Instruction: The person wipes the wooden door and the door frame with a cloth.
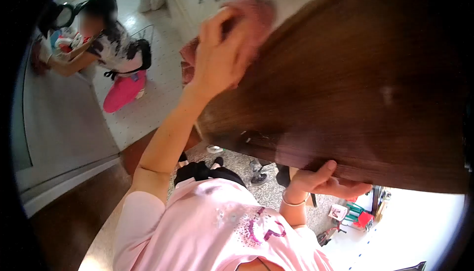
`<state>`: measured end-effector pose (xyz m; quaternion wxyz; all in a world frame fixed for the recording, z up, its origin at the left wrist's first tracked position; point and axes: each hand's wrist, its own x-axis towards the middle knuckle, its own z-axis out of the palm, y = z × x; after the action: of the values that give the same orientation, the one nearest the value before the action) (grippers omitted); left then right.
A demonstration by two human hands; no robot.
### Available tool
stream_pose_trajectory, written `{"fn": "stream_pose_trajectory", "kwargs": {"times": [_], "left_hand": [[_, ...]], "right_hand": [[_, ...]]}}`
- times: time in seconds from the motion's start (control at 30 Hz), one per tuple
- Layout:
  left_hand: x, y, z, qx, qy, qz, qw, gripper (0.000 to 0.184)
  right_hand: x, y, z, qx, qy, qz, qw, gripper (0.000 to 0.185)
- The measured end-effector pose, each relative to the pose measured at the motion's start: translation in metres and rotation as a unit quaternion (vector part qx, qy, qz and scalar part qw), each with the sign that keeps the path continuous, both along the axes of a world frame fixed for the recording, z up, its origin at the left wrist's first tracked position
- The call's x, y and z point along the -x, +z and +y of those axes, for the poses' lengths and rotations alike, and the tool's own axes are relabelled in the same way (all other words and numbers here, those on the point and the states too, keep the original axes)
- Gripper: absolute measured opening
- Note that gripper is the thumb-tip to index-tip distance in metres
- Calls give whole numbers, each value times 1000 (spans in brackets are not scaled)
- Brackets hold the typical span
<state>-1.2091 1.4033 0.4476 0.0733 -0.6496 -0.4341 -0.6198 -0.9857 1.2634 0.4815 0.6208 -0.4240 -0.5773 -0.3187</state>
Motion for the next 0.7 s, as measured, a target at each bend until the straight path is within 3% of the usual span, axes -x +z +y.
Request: {"fn": "stream_pose_trajectory", "kwargs": {"times": [0.07,0.13,0.2,0.3,0.4,0.43,0.5,0.57,0.63,0.7], "left_hand": [[-4,-31,11,-10,20,-38,999,46],[-12,-59,6,-8,29,-46,998,47],[-11,-75,-6,18,44,-38,998,47],[-13,-107,-41,132,50,-35,989,44],[-42,-147,-63,215,0,-108,971,38],[-55,-156,-77,234,-63,-130,961,35],[-72,-147,-115,228,-122,-106,960,31],[-87,-132,-146,209,-109,-59,970,30],[-103,-133,-158,32,-217,-56,974,27],[-103,-136,-152,77,-201,-71,974,25]], "right_hand": [[5,3,0,5,-16,-6,1000,80],[4,4,5,-46,40,-11,998,81],[1,-4,-1,-12,-74,-56,996,82],[1,-3,2,-31,32,4,999,83],[0,0,1,-7,29,-7,1000,84],[0,1,2,-1,34,-10,999,85],[1,3,3,9,57,-24,998,85],[2,8,0,7,112,-23,993,84],[6,12,0,-5,112,-50,992,81],[2,12,0,-16,90,-76,993,80]]}}
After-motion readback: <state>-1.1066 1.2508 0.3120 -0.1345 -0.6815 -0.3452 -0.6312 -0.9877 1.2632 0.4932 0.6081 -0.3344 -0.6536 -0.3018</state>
